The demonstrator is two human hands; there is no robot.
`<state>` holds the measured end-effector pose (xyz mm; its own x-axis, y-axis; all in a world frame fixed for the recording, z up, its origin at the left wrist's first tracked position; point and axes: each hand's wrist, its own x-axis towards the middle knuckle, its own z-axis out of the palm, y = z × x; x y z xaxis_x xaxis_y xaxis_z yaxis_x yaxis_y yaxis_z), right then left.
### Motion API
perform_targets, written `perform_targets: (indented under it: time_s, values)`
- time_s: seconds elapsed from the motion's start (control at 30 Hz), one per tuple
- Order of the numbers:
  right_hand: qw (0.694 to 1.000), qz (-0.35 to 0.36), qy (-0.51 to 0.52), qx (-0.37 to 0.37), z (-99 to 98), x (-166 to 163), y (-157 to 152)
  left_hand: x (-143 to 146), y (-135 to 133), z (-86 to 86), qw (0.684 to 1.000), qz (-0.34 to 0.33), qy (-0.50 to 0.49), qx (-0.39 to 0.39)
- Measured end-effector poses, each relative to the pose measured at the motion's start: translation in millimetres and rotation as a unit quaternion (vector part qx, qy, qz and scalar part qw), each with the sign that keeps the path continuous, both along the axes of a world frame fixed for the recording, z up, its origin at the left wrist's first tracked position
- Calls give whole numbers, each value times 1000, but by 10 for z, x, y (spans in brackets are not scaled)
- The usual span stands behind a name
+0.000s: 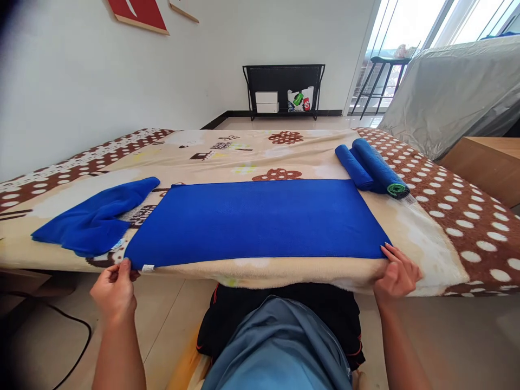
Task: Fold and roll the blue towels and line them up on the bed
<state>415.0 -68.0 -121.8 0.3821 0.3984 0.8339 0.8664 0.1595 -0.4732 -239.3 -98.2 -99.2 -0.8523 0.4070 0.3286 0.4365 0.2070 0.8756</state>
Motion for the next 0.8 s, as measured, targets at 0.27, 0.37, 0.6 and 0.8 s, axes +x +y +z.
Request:
perform_targets:
  time_s: [0.27,0.37,0.6,0.8]
  values:
    - [969,216,-40,-110,856,-738,-30,908,71,758,957,-97,274,-5]
    - [909,349,-143,-176,1036,-1259,100,1581,536,1063,868,-368,325,-72]
    - [842,426,-251,-217,912,-2204,147,2740,2002,1102,652,-589,361,-312]
    - [855,429,-243,-162,772,-2243,16,2810,2602,1074,678,-547,355,-338]
